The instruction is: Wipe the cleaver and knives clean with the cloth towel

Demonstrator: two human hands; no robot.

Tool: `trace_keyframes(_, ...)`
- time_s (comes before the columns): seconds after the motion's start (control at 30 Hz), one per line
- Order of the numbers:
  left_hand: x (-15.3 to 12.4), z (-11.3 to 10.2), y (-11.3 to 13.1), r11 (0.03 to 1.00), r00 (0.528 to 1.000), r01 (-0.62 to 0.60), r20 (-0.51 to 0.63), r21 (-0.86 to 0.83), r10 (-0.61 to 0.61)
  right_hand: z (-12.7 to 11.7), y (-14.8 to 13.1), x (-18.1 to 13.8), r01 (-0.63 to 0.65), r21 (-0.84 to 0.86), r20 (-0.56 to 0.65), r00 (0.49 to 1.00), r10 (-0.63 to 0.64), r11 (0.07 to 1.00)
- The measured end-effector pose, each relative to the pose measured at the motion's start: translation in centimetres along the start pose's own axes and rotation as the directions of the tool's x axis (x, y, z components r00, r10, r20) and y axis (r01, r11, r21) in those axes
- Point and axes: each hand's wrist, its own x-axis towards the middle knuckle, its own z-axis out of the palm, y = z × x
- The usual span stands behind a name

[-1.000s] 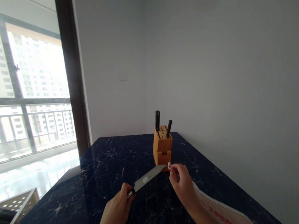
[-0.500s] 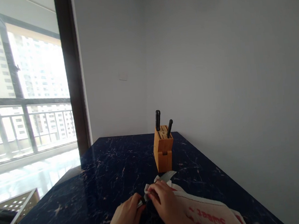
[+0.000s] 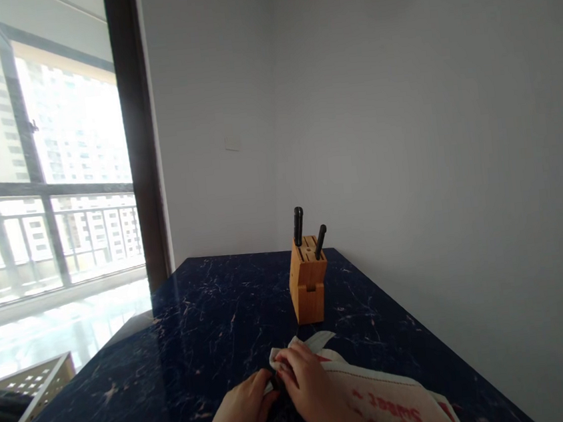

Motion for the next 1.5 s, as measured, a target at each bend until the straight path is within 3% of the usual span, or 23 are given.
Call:
trace_keyframes(0.1,0.0,0.0,0.0,1.0,1.0,0.005,0.003,0.002,-0.006,0.1,0.2,0.1,0.008,-0.027,0.008,1.0,-0.008,1.0)
trace_keyframes(0.27,0.0,0.0,0.0,0.999,0.999,0.036,-0.002,0.005,-0.036,-1.0,3.4,0.8,-0.124,-0.131,-0.127,0.986,0.107,0.984)
trace_keyframes(0.37,0.0,-0.1,0.0,0.999,0.999,0.033,-0.012,0.0,-0.033,-1.3,3.8,0.8,-0.161,-0.083,-0.14,0.979,0.149,0.983)
trace_keyframes(0.47,0.0,-0.1,-0.1,1.0,1.0,0.018,-0.015,-0.002,-0.018,-0.9,2.3,0.3,-0.104,0.004,-0.029,0.994,0.104,0.995)
trace_keyframes(0.6,-0.1,-0.1,-0.1,1.0,1.0,-0.018,-0.009,-0.014,0.018,-0.5,0.0,-0.1,0.044,0.05,0.118,0.992,-0.05,0.998)
trace_keyframes(0.67,-0.1,-0.1,-0.1,1.0,1.0,-0.012,0.002,-0.011,0.012,-0.7,-0.1,0.1,0.053,0.021,0.104,0.993,-0.055,0.998)
trace_keyframes(0.9,0.0,0.1,-0.1,0.999,0.999,0.042,-0.03,0.025,-0.041,-2.7,3.6,1.4,-0.123,-0.21,-0.081,0.991,0.108,0.97)
trace_keyframes(1.2,0.0,0.4,-0.4,1.0,0.998,-0.01,-0.061,-0.003,0.01,-1.2,0.5,0.3,0.056,-0.07,0.055,0.997,-0.052,0.996)
trace_keyframes(1.3,0.1,0.6,-0.7,1.0,0.997,-0.002,-0.081,-0.003,0.002,-1.3,1.5,0.6,0.014,-0.08,0.003,1.0,-0.014,0.997)
trace_keyframes(1.5,0.0,1.0,-1.1,1.0,0.995,0.002,-0.096,0.019,0.0,-2.7,6.5,1.5,-0.153,-0.148,-0.228,0.967,0.117,0.977)
